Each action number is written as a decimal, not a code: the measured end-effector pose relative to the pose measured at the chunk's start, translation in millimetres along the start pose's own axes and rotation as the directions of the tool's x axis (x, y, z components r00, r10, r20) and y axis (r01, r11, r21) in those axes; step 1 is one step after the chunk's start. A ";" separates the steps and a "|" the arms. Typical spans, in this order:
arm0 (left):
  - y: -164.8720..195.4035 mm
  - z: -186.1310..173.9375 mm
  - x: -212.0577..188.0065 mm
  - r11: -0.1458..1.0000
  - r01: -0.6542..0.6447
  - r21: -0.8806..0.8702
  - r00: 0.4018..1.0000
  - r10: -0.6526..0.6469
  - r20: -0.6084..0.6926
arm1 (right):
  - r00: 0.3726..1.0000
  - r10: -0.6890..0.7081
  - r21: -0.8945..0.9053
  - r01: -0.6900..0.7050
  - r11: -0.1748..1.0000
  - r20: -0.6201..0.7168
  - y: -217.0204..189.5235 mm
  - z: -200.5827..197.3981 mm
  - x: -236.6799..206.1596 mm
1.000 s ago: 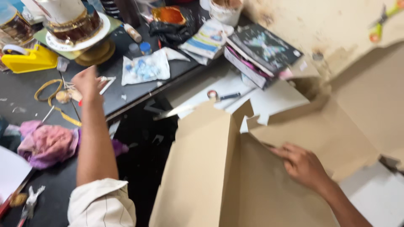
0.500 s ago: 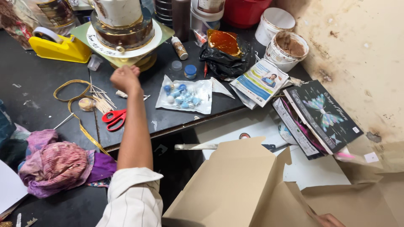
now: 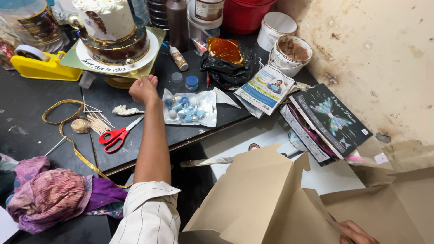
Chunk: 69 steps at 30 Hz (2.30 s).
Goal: The person folds and assembles a flat cardboard sheet into a box. They then place a decorated cake into the assembled box and close the flaps.
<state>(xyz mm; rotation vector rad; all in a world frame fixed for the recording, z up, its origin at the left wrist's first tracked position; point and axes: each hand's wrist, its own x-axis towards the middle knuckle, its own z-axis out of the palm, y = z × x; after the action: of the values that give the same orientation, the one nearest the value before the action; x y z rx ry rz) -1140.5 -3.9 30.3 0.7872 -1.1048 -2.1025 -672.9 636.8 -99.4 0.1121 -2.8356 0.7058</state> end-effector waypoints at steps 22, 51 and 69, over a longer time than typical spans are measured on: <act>-13.5 -28.3 -25.7 0.990 -0.016 0.139 0.985 -0.008 0.171 | 0.919 0.339 -0.137 -0.316 0.939 0.203 -57.6 -39.5 -6.3; 64.7 -89.0 -322.4 0.695 -0.663 0.278 -0.065 -0.423 0.904 | 0.935 0.331 -0.148 -0.312 0.939 0.126 -164.9 -108.2 -40.5; -12.2 -50.0 -430.8 0.672 -0.740 -0.038 -0.479 -0.486 0.731 | 0.936 0.304 -0.287 -0.247 0.926 0.178 -179.1 -125.4 -26.5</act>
<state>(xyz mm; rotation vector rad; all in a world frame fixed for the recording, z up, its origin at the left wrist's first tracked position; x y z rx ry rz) -837.8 301.4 88.1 -1.9073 -2.7577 -1.1950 -600.8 538.4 84.0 -0.2777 -3.1652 0.3804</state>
